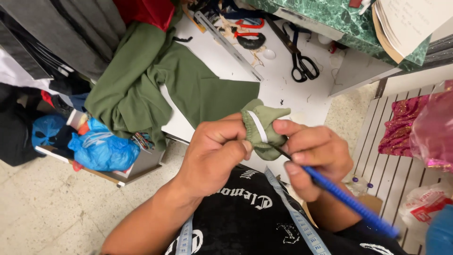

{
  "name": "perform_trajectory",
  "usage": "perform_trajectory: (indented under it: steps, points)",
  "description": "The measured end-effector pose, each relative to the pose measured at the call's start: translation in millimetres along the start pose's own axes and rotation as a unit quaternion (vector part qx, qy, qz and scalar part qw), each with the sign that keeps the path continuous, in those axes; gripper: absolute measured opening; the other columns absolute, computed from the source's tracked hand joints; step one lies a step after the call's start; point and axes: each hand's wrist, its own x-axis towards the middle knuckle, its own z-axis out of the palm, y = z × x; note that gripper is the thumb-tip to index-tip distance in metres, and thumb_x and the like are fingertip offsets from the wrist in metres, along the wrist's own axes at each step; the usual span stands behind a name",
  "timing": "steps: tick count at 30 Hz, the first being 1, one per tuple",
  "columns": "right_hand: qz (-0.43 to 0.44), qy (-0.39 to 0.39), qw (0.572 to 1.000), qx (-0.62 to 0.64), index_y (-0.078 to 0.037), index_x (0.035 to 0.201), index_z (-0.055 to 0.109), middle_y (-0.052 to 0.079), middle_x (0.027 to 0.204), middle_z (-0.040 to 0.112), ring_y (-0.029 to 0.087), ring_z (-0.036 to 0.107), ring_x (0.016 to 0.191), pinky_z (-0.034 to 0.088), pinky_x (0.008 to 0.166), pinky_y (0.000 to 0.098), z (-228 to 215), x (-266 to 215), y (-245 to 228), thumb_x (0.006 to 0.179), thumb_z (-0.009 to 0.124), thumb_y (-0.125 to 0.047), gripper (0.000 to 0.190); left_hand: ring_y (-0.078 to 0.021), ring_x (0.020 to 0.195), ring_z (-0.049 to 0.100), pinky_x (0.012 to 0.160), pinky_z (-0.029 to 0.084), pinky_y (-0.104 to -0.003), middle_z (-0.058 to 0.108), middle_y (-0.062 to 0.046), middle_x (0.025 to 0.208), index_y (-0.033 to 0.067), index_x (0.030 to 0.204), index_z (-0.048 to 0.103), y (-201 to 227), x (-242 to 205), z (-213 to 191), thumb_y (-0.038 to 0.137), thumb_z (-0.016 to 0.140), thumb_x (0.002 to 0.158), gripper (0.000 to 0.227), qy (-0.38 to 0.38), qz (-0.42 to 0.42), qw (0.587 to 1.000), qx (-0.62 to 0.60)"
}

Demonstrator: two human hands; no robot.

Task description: The person measures the cuff of a green pant leg with a measuring tape, then cuts the cuff off with scissors. They then use a blue utility knife to carefully cut open the elastic band of the removed cuff.

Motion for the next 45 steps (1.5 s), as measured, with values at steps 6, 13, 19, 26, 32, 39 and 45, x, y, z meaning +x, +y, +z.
perform_trajectory:
  steps: [6, 13, 19, 26, 32, 39, 45]
  points:
    - [0.158, 0.159, 0.974, -0.009, -0.004, 0.106, 0.047, 0.013, 0.086, 0.066, 0.033, 0.074, 0.101, 0.061, 0.097, 0.0454, 15.5, 0.9, 23.3, 0.108, 0.054, -0.034, 0.03, -0.0149, 0.071, 0.051, 0.065, 0.046, -0.03, 0.053, -0.006, 0.07, 0.0032, 0.066, 0.063, -21.5, 16.5, -25.0, 0.004, 0.059, 0.082, 0.016, 0.005, 0.072, 0.996, -0.055]
    - [0.347, 0.163, 0.922, -0.048, -0.002, 0.09, 0.05, 0.015, 0.084, 0.074, 0.013, 0.066, 0.074, 0.059, 0.067, 0.0306, 43.2, -7.3, 42.4, 0.089, 0.077, 0.004, 0.028, -0.0277, 0.078, 0.064, 0.073, 0.053, -0.038, 0.063, -0.014, 0.088, 0.0033, 0.07, 0.062, -20.2, 23.5, -42.6, 0.005, 0.066, 0.081, 0.012, 0.067, 0.175, 0.97, 0.157]
    - [0.329, 0.191, 0.924, 0.025, -0.004, 0.092, 0.045, 0.023, 0.086, 0.073, 0.019, 0.07, 0.07, 0.059, 0.066, 0.0324, 63.1, -7.2, 48.4, 0.09, 0.07, 0.01, 0.029, -0.0259, 0.067, 0.054, 0.065, 0.048, -0.037, 0.058, -0.012, 0.079, 0.0053, 0.071, 0.055, -27.7, 25.7, -61.6, 0.017, 0.061, 0.097, 0.029, -0.002, 0.101, 0.987, 0.126]
    - [0.378, 0.136, 0.913, -0.07, -0.002, 0.095, 0.046, 0.019, 0.088, 0.07, 0.014, 0.065, 0.074, 0.056, 0.067, 0.0297, 75.9, -3.5, 43.9, 0.088, 0.075, 0.009, 0.032, -0.0319, 0.069, 0.059, 0.065, 0.05, -0.04, 0.055, -0.011, 0.075, 0.0058, 0.068, 0.053, -28.7, 30.1, -85.4, 0.009, 0.054, 0.093, 0.025, -0.042, 0.097, 0.987, 0.124]
    - [0.356, 0.145, 0.914, -0.131, -0.002, 0.096, 0.048, 0.017, 0.087, 0.069, 0.011, 0.059, 0.07, 0.054, 0.064, 0.0272, 82.6, 18.8, 53.4, 0.089, 0.079, 0.009, 0.034, -0.0201, 0.067, 0.051, 0.065, 0.049, -0.033, 0.056, -0.006, 0.076, 0.0069, 0.06, 0.048, -49.9, 23.3, -83.7, 0.004, 0.055, 0.086, 0.027, 0.054, 0.102, 0.99, 0.081]
    - [0.196, 0.095, 0.973, -0.07, -0.009, 0.105, 0.065, 0.008, 0.096, 0.064, 0.029, 0.07, 0.098, 0.065, 0.097, 0.0381, 90.9, 34.7, 9.5, 0.104, 0.063, -0.041, 0.032, -0.0103, 0.073, 0.051, 0.066, 0.04, -0.027, 0.048, 0.003, 0.075, 0.0099, 0.069, 0.066, -50.2, 29.0, -86.1, 0.01, 0.056, 0.092, 0.025, 0.052, 0.012, 0.994, 0.095]
    - [0.192, 0.029, 0.945, -0.264, 0.0, 0.106, 0.064, 0.015, 0.1, 0.051, 0.047, 0.073, 0.116, 0.063, 0.109, 0.0525, 113.6, 25.3, 15.8, 0.103, 0.051, -0.024, 0.027, -0.0093, 0.064, 0.041, 0.056, 0.032, -0.027, 0.048, 0.002, 0.081, 0.0094, 0.065, 0.051, -35.1, 24.0, -71.5, 0.009, 0.057, 0.09, 0.025, 0.081, 0.039, 0.992, 0.091]
